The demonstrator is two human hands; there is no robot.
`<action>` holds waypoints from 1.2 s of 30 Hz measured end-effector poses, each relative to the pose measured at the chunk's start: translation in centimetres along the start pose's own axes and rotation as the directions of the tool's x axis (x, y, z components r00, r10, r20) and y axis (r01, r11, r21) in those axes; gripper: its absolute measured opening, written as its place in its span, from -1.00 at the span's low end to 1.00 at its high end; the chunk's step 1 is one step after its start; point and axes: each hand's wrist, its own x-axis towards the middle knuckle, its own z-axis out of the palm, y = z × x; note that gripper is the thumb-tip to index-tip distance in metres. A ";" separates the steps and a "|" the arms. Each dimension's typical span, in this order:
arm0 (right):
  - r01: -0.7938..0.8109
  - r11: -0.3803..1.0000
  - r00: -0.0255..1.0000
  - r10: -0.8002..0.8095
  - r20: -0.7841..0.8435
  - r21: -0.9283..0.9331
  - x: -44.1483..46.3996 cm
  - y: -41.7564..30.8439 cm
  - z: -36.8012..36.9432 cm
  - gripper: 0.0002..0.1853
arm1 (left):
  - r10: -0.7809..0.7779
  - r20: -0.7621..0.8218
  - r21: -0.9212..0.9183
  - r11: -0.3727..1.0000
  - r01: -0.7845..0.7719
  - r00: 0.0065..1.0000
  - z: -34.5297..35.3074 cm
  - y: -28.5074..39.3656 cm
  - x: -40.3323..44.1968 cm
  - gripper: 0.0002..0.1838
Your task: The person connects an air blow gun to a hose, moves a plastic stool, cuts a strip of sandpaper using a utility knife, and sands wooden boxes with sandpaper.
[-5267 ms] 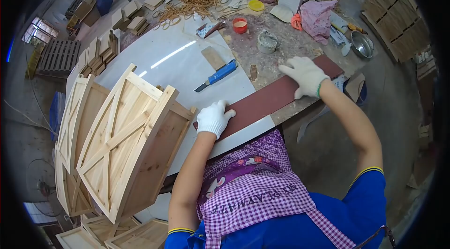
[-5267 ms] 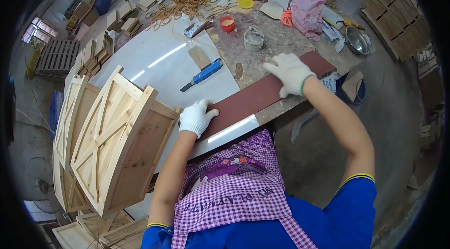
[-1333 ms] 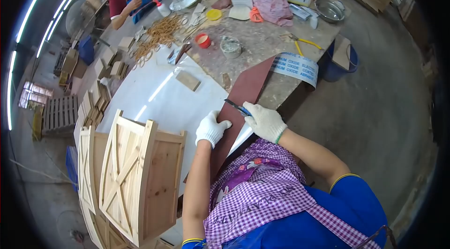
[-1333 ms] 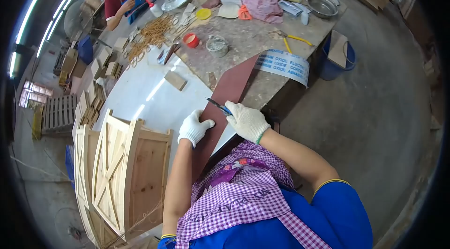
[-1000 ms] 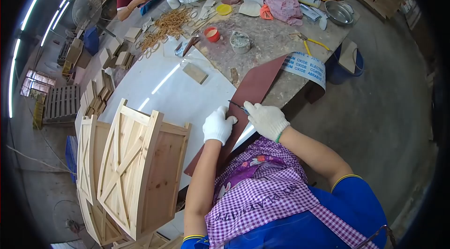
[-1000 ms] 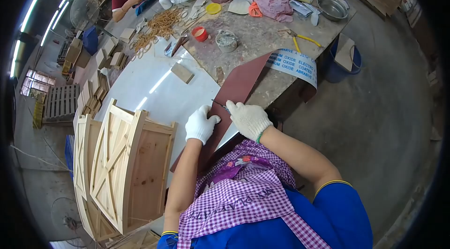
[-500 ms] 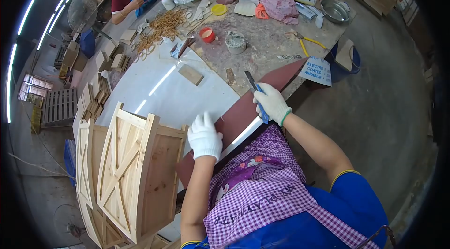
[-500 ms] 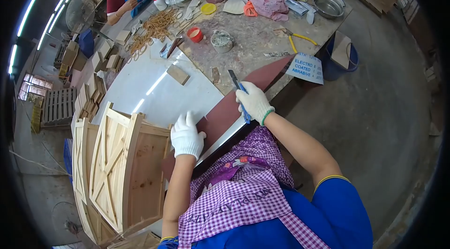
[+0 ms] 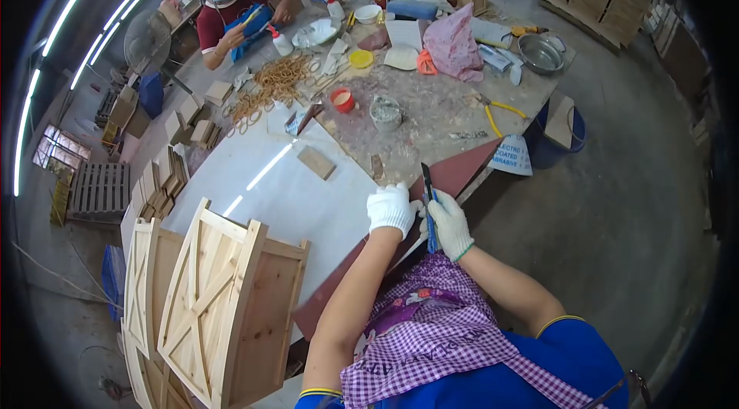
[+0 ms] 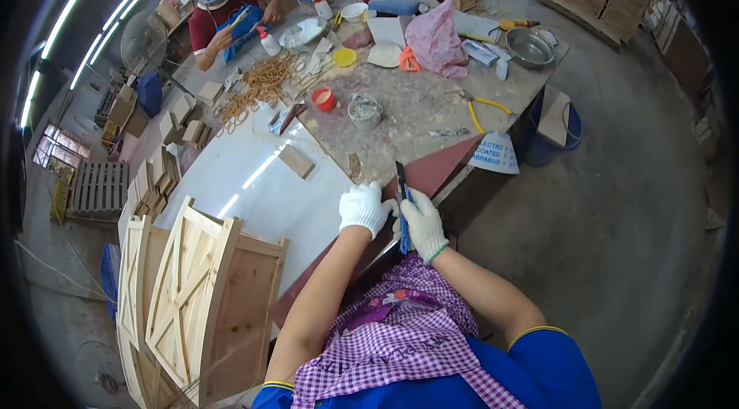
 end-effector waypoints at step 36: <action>0.457 -0.123 0.882 -0.063 0.466 -0.881 0.0 -6.2 -2.3 -0.53 | -0.162 0.127 -0.397 0.896 0.200 0.979 0.0 -3.1 -3.3 -0.54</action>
